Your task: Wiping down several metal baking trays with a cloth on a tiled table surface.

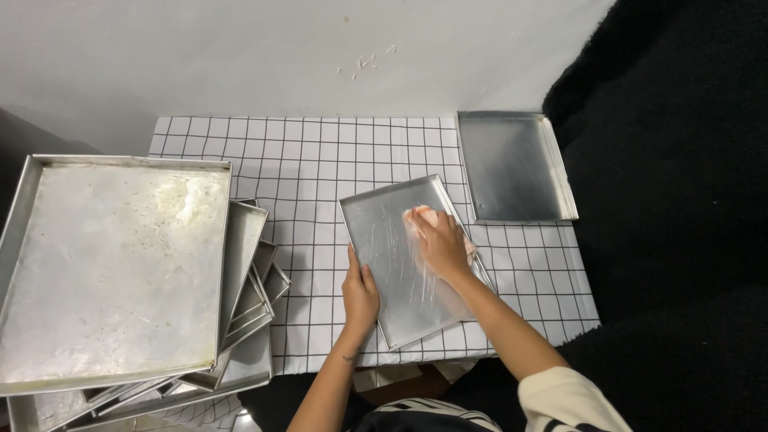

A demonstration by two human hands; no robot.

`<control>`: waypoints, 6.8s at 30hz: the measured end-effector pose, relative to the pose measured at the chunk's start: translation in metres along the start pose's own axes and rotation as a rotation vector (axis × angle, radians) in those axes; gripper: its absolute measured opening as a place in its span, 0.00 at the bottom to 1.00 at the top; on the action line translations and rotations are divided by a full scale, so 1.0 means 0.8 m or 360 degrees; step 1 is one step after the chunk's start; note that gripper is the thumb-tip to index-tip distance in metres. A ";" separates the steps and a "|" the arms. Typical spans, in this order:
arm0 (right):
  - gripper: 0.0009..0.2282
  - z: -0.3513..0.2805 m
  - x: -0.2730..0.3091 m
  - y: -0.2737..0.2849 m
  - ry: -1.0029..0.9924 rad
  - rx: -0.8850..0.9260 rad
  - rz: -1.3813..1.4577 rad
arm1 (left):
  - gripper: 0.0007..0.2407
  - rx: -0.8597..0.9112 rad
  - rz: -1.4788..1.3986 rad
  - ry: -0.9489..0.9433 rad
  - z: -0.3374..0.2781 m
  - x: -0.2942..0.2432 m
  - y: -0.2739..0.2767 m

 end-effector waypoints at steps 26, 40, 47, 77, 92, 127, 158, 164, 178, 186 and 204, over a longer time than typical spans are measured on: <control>0.15 -0.009 0.006 0.027 -0.0043 -0.0095 -0.0861 | 0.24 -0.0130 -0.0073 -0.0048 0.001 0.006 -0.009; 0.16 -0.078 0.016 0.047 -0.0014 0.0386 -0.0904 | 0.23 -0.0068 -0.0015 0.0089 0.000 0.000 -0.002; 0.15 0.063 -0.027 -0.019 0.0234 -0.0263 -0.0886 | 0.23 -0.0113 -0.0018 0.0042 -0.002 -0.001 0.002; 0.14 -0.109 0.089 0.076 -0.0140 0.0645 0.1235 | 0.22 -0.0144 -0.0267 0.0045 -0.019 -0.033 0.029; 0.17 0.064 0.094 -0.031 -0.0005 0.0177 -0.0012 | 0.22 0.0007 -0.0057 0.0132 -0.003 -0.016 0.014; 0.07 -0.112 0.099 -0.096 0.0437 0.0670 0.0847 | 0.23 0.0005 -0.0064 -0.0117 -0.002 -0.015 0.006; 0.14 -0.118 0.099 0.062 0.0314 0.1178 0.0337 | 0.24 -0.0227 -0.0050 -0.0108 0.001 -0.002 0.010; 0.20 0.005 0.042 -0.003 0.0325 0.0336 0.0132 | 0.24 -0.0142 -0.0001 0.0008 -0.004 -0.018 0.014; 0.14 0.092 0.110 -0.040 0.1172 -0.0072 -0.0372 | 0.23 -0.0079 0.0029 -0.0045 -0.005 -0.016 0.012; 0.12 0.079 -0.019 -0.025 0.0845 -0.0047 -0.1195 | 0.24 -0.0162 0.0038 -0.0086 -0.006 -0.011 0.010; 0.17 -0.199 -0.024 0.003 -0.0145 0.0970 -0.1516 | 0.22 -0.0401 -0.0157 -0.0089 -0.010 0.009 0.022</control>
Point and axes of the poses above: each hand's wrist, its own z-axis towards the middle knuckle, its own y-axis out of the back of the hand, x = y × z, the point moved 9 cm from there along z, towards the middle knuckle, and after that the axes turned 7 degrees about z, right-handed, at the moved point
